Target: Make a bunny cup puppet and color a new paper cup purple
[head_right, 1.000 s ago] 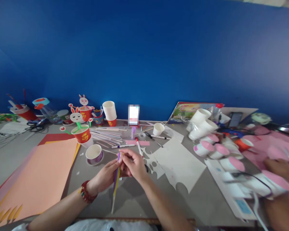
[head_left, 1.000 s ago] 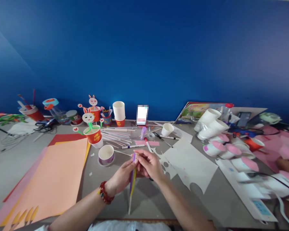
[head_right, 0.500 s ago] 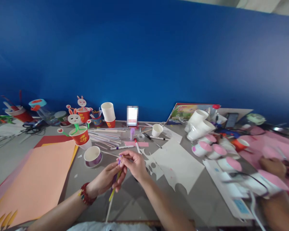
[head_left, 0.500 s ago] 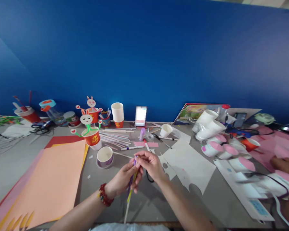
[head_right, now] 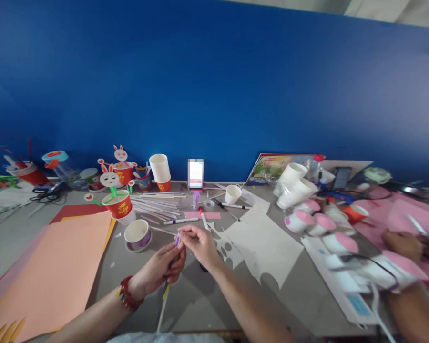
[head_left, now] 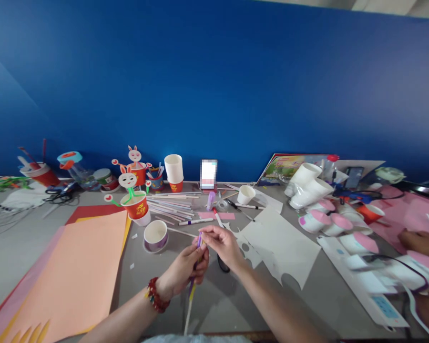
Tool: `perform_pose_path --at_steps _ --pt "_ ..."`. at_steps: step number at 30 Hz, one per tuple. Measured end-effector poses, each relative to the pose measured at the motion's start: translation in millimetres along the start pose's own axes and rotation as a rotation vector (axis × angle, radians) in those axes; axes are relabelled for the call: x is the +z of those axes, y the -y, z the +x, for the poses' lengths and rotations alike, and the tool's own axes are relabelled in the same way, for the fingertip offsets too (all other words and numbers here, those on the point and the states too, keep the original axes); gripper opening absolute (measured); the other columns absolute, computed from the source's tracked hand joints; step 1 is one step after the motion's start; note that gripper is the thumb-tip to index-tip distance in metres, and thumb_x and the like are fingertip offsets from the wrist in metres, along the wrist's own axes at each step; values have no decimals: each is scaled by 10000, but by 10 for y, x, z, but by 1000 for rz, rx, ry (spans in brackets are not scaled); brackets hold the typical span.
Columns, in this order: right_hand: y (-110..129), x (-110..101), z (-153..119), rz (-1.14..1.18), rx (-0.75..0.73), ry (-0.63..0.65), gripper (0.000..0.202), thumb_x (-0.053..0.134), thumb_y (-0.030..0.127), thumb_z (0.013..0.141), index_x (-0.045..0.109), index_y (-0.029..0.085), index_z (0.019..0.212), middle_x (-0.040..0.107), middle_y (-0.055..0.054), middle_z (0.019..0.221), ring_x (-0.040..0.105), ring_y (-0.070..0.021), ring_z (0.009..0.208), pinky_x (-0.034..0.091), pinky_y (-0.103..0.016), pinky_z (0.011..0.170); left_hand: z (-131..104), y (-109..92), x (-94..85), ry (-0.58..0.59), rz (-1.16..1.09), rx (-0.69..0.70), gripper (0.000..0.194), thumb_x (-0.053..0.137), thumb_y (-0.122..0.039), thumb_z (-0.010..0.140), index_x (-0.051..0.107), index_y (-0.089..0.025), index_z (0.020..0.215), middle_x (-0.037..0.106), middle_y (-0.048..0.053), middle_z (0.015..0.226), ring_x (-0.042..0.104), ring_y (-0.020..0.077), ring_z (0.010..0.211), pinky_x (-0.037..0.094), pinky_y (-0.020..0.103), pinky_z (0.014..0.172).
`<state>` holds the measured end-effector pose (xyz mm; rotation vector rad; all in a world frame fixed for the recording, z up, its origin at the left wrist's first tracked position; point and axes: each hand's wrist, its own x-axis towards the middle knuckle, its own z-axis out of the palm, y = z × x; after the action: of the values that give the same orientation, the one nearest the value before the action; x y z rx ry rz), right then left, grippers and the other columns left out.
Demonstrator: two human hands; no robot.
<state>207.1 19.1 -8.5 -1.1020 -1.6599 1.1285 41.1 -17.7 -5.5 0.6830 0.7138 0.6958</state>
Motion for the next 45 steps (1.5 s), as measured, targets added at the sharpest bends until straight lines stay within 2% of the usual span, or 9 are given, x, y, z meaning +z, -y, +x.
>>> perform_pose_path --at_steps 5,9,16,21,25,28,31,40,45 --pt "-339 -632 387 -606 -11 -160 284 560 373 981 710 194 1144 752 -135 1115 712 -275 989 557 -403 887 16 -96 -20 -6 -50 78 435 677 -565 859 467 -190 794 313 -99 581 167 34 439 211 161 407" --pt "-569 -889 676 -764 -1 -119 205 600 218 931 727 190 1089 683 -144 1240 649 -287 1098 498 -396 965 37 -126 -26 -50 -7 185 415 642 -555 891 485 -183 794 304 -103 574 202 39 448 387 199 496" --pt "-553 -958 747 -701 -81 -35 145 583 266 936 710 198 950 616 -115 1256 627 -247 1065 502 -336 887 -16 -166 -67 -69 -3 179 446 664 -592 857 492 -186 796 316 -103 566 184 39 430 293 177 409" --pt "-245 -1155 539 -424 -101 -50 341 517 477 959 664 170 972 632 -114 1100 620 -206 869 520 -303 717 -55 -227 -58 -168 29 304 416 633 -552 897 512 -171 783 540 -27 669 356 46 457 405 195 457" --pt "77 -999 192 -178 -54 95 392 489 520 967 667 181 1051 645 -60 894 581 -154 680 498 -263 602 -65 -336 2 -171 131 437 410 624 -531 908 562 -158 752 658 78 862 601 141 665 530 253 543" --pt "275 -775 23 278 118 298 277 666 464 865 679 188 858 606 -41 865 521 -131 637 442 -244 554 -64 -434 15 13 132 392 408 609 -544 913 580 -164 769 671 76 785 645 169 636 529 266 521" --pt "357 -594 -6 390 118 386 218 712 401 826 665 194 774 592 -35 872 495 -125 630 411 -236 540 -61 -482 -10 138 128 299 406 563 -565 935 559 -175 820 653 41 628 626 161 512 498 261 500" --pt "299 -285 37 143 -76 200 89 600 235 793 555 205 722 532 -44 947 528 -181 810 449 -274 651 -137 -378 -10 31 233 481 372 527 -509 975 573 -158 862 568 -5 574 576 130 451 415 225 452" --pt "439 -179 -36 -117 -199 71 243 642 284 830 441 222 707 485 -7 820 488 -183 801 414 -296 730 -211 -329 20 -8 286 486 390 539 -530 961 582 -151 1038 607 8 668 592 133 477 438 235 466"
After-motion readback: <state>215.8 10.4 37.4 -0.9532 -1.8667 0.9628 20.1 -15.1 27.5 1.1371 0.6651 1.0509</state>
